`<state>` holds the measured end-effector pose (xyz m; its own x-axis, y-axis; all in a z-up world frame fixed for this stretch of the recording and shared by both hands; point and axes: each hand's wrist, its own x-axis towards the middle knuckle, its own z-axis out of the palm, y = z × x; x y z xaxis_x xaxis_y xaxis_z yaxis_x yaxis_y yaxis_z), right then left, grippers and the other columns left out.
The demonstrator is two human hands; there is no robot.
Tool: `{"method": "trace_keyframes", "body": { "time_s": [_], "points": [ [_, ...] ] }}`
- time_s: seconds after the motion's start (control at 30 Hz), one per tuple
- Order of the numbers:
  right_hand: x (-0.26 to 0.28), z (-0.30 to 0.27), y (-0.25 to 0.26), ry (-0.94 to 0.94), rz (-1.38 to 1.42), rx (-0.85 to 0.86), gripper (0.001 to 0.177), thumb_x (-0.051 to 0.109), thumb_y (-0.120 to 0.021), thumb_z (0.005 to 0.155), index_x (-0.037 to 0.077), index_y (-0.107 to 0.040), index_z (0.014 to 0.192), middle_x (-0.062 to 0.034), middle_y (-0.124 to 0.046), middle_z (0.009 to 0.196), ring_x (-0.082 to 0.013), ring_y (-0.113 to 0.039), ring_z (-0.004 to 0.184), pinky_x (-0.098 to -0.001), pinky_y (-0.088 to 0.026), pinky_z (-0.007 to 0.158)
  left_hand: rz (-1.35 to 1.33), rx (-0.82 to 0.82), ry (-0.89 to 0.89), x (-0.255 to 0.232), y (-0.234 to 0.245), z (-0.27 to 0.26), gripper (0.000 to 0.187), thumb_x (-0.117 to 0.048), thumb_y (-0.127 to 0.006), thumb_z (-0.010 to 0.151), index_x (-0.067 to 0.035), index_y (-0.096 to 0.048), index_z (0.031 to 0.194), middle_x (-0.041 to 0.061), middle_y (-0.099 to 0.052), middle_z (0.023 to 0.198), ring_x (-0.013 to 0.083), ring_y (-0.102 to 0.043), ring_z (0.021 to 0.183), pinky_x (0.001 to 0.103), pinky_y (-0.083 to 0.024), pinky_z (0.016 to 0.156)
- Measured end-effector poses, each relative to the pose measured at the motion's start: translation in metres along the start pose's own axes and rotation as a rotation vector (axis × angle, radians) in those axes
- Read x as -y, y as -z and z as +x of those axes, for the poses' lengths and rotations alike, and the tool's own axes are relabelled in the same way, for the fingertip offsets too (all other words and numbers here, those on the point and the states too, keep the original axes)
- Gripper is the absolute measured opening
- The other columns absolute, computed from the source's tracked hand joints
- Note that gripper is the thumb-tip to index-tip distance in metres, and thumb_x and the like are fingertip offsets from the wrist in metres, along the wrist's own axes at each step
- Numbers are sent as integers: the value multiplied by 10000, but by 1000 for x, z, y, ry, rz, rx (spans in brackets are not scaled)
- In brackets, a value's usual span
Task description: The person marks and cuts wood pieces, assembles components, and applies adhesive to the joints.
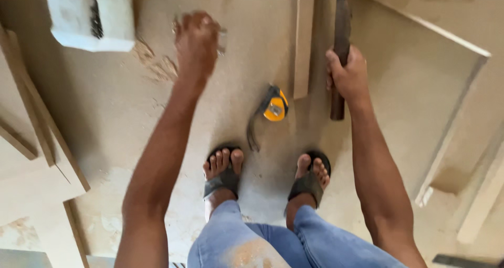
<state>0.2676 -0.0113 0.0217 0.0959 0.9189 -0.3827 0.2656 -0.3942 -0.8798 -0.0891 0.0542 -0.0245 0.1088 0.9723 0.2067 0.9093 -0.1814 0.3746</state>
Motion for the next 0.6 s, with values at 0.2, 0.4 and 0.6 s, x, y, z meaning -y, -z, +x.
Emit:
{"method": "trace_keyframes", "body": {
  "time_s": [0.2, 0.4, 0.6],
  "points": [
    [-9, -16, 4, 14, 53, 16, 128, 140, -639, 1074, 36, -564, 1065, -18, -586, 743, -120, -568, 527, -304, -484, 455, -195, 127, -45, 23, 23, -24, 65, -68, -762, 1025, -119, -800, 1040, 78, -714, 1187, 235, -674, 1105, 346, -625, 934],
    [-6, -18, 3, -7, 70, 19, 132, 144, -626, 1086, 46, -544, 1054, -14, -578, 733, -118, -558, 516, -300, -484, 457, -2, 136, -158, 16, 14, -47, 78, -149, -803, 952, -100, -807, 1012, 100, -713, 1161, 271, -646, 1108, 456, -530, 998],
    [-10, -18, 5, 24, 86, 44, 150, 147, -623, 1099, 38, -535, 1045, -24, -585, 744, -125, -561, 526, -307, -486, 463, 100, 117, -174, 35, 5, -50, 210, -169, -810, 889, -8, -779, 1020, 155, -701, 1144, 332, -652, 1097, 505, -525, 990]
  ]
}}
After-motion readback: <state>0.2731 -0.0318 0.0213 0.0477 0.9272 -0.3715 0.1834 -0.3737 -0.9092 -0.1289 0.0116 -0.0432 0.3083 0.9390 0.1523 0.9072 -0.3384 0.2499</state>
